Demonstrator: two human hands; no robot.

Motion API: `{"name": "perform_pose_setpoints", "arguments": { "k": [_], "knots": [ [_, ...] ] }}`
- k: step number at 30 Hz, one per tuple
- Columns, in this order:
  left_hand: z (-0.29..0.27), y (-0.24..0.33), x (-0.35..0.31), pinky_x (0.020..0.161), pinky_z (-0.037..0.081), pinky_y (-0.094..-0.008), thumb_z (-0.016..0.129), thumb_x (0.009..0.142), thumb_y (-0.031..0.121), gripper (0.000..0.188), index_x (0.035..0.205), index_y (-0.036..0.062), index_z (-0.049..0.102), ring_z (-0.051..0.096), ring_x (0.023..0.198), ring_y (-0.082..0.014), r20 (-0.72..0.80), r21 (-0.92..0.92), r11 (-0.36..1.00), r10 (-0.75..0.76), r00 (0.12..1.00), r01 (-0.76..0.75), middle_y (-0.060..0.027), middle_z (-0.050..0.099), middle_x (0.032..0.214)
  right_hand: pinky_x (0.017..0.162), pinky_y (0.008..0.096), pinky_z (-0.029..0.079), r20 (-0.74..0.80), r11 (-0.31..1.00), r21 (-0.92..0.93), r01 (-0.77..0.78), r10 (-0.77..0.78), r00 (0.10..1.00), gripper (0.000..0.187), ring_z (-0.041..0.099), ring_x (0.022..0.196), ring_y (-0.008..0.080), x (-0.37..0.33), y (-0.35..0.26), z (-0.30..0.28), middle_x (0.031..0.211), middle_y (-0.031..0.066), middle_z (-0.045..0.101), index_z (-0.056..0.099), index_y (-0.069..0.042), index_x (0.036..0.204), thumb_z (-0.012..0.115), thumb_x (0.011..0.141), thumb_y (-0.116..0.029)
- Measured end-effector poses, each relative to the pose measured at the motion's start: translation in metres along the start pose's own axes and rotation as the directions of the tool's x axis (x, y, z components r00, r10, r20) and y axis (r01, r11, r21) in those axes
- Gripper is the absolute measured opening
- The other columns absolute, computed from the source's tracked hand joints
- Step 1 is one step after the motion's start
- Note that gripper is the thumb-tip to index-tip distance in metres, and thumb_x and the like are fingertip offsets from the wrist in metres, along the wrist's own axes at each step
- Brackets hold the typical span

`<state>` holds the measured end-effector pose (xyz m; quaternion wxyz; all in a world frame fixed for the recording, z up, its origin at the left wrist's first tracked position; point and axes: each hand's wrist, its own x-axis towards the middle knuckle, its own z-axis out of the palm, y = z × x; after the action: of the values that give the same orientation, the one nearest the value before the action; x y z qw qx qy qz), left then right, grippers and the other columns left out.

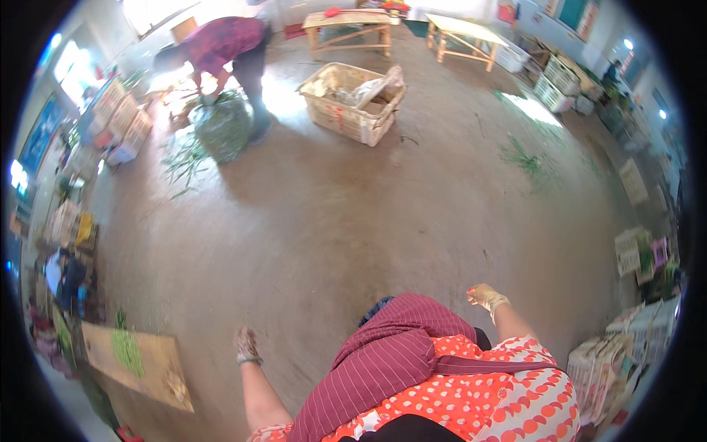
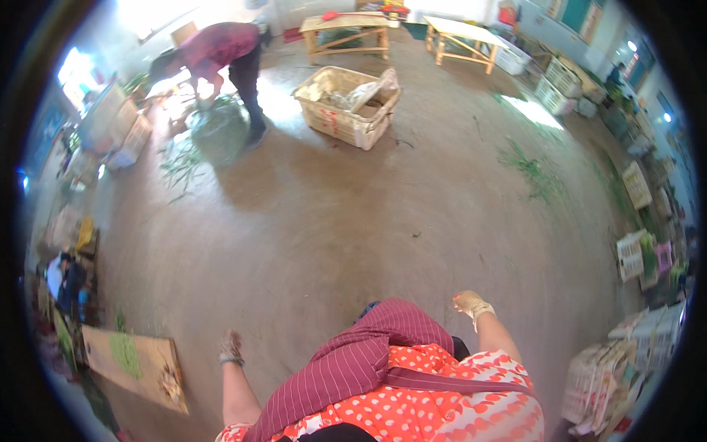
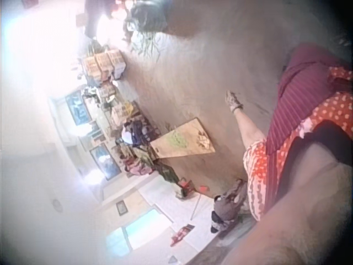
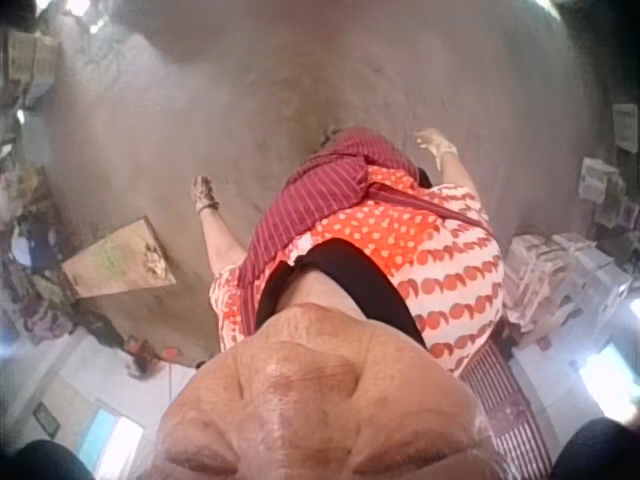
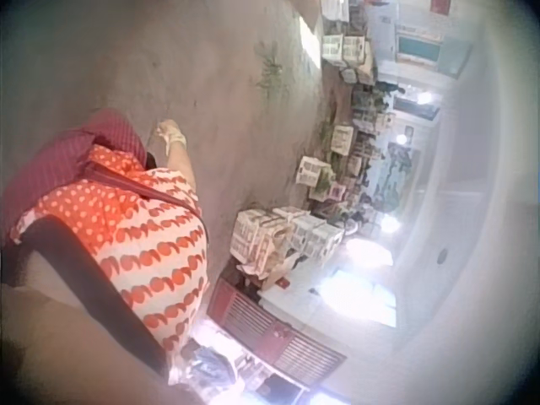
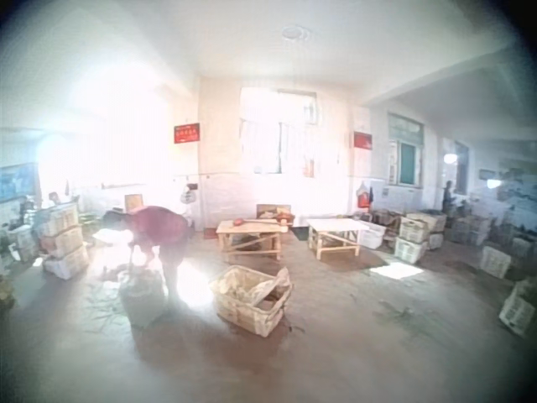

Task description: The person sweeps debris on a tiled floor using a red broom and a dustpan. They move a green mat aside, sweep the area, then replace the mat and continue sweeping around crates and boxes.

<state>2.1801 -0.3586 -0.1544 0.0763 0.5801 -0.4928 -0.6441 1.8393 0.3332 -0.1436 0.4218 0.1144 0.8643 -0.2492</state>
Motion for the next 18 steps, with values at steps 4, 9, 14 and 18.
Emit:
{"name": "perform_pose_setpoints", "arguments": {
  "k": [4, 9, 14, 18],
  "knots": [
    [0.138, 0.151, 0.019, 0.072, 0.042, -0.0306, 0.053, 0.086, 0.026, 0.040, 0.120, 0.0064, 0.047, 0.056, 0.089, -0.0175, 0.103, 0.058, 0.968, 0.236, 0.966, -0.242, -0.0066, 0.060, 0.102, 0.063, 0.0295, 0.050, 0.130, 0.960, 0.279, 0.031, -0.070, 0.989, 0.024, 0.060, 0.073, 0.0184, 0.008, -0.004, 0.008, 0.081, 0.0118, 0.062, 0.059, 0.005, 0.097, 0.057, 0.083, -0.014],
    [0.225, 0.150, 0.010, 0.067, 0.043, -0.0313, 0.054, 0.083, 0.030, 0.037, 0.108, 0.0021, 0.055, 0.055, 0.079, -0.0190, 0.269, 0.156, 0.972, 0.128, 0.954, -0.174, -0.0086, 0.061, 0.090, 0.058, 0.0347, 0.043, 0.102, 0.959, 0.282, -0.031, 0.003, 0.995, 0.023, 0.058, 0.063, 0.0185, 0.055, -0.069, -0.040, 0.073, 0.0087, 0.063, 0.064, -0.006, 0.077, 0.051, 0.076, -0.025],
    [0.242, 0.121, 0.031, 0.065, 0.046, -0.0346, 0.040, 0.085, 0.034, 0.035, 0.097, 0.0073, 0.059, 0.059, 0.077, -0.0208, 0.248, 0.969, 0.121, -0.480, 0.842, -0.217, -0.0112, 0.062, 0.090, 0.064, 0.0389, 0.044, -0.104, 0.980, 0.133, 0.148, -0.135, 0.985, 0.033, 0.058, 0.068, 0.0276, 0.089, -0.154, -0.119, 0.076, 0.0176, 0.062, 0.062, -0.002, 0.081, 0.049, 0.075, -0.031],
    [0.346, 0.163, 0.071, 0.068, 0.045, -0.0339, 0.043, 0.085, 0.032, 0.034, 0.100, 0.0066, 0.058, 0.058, 0.079, -0.0210, 0.326, 0.945, 0.134, -0.395, 0.859, -0.297, -0.0114, 0.062, 0.092, 0.065, 0.0330, 0.043, -0.105, 0.954, 0.218, 0.208, -0.189, 0.976, 0.029, 0.051, 0.070, 0.0137, 0.114, -0.242, -0.173, 0.076, 0.0056, 0.059, 0.061, -0.004, 0.090, 0.052, 0.079, -0.029]
  ]
}}
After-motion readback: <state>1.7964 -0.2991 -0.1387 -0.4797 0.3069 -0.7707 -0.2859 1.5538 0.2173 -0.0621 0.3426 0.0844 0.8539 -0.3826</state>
